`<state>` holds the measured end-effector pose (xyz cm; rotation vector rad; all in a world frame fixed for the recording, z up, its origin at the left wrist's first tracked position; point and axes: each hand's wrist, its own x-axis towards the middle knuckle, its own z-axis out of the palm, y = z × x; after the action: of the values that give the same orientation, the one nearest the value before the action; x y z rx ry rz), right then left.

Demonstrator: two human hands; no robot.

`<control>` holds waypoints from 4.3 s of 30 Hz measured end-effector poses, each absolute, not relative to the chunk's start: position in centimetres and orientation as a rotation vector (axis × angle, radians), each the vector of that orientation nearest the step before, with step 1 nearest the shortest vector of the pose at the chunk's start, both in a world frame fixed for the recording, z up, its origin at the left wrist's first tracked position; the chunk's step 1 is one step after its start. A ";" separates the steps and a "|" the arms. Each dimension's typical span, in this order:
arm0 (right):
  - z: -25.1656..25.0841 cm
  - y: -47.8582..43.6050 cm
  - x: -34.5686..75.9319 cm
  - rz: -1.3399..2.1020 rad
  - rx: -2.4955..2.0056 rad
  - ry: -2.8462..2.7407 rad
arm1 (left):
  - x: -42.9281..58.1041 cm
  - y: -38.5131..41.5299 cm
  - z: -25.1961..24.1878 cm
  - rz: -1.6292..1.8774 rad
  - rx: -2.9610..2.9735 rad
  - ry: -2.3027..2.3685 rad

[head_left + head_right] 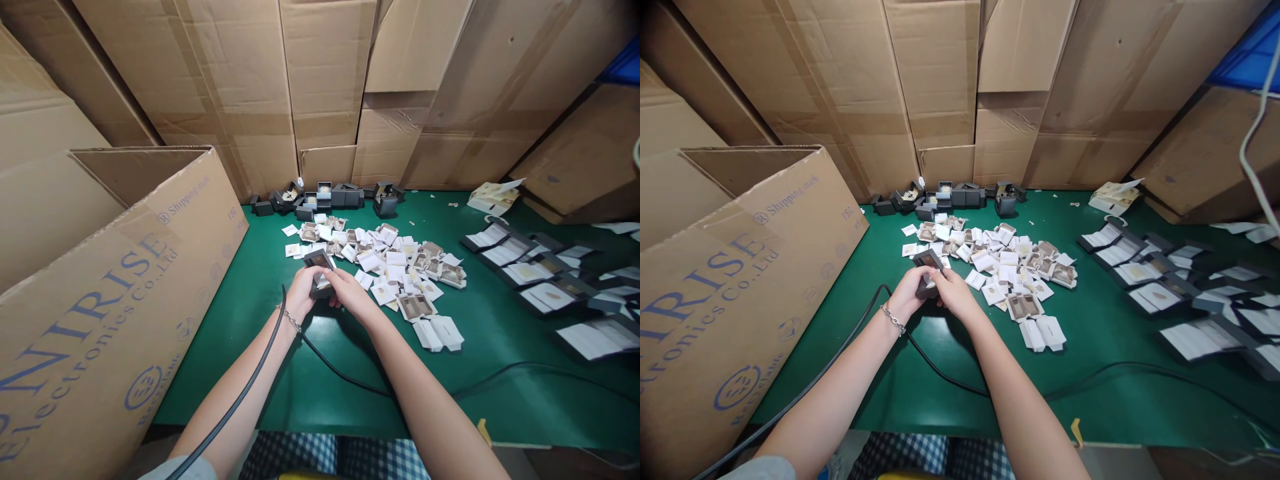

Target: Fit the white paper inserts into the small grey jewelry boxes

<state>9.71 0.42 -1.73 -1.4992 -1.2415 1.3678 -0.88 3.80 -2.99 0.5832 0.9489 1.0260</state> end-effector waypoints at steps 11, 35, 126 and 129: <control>-1.5 1.1 13.3 0.330 -1.884 -1.546 | -0.2 3.5 -1.7 1.139 0.331 0.982; -1.3 1.9 13.1 0.697 -1.406 -1.055 | -0.4 3.3 -1.6 1.182 0.583 0.971; -2.3 2.2 12.6 0.886 -1.423 -1.095 | -0.4 2.3 -1.1 0.778 1.111 0.980; -2.1 2.2 12.7 0.983 -1.363 -1.141 | -0.5 2.4 -1.4 0.754 1.243 0.987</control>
<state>12.66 2.16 -2.11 -1.3628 -1.1409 0.9825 -0.51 2.41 -1.35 1.2426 0.9872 0.7538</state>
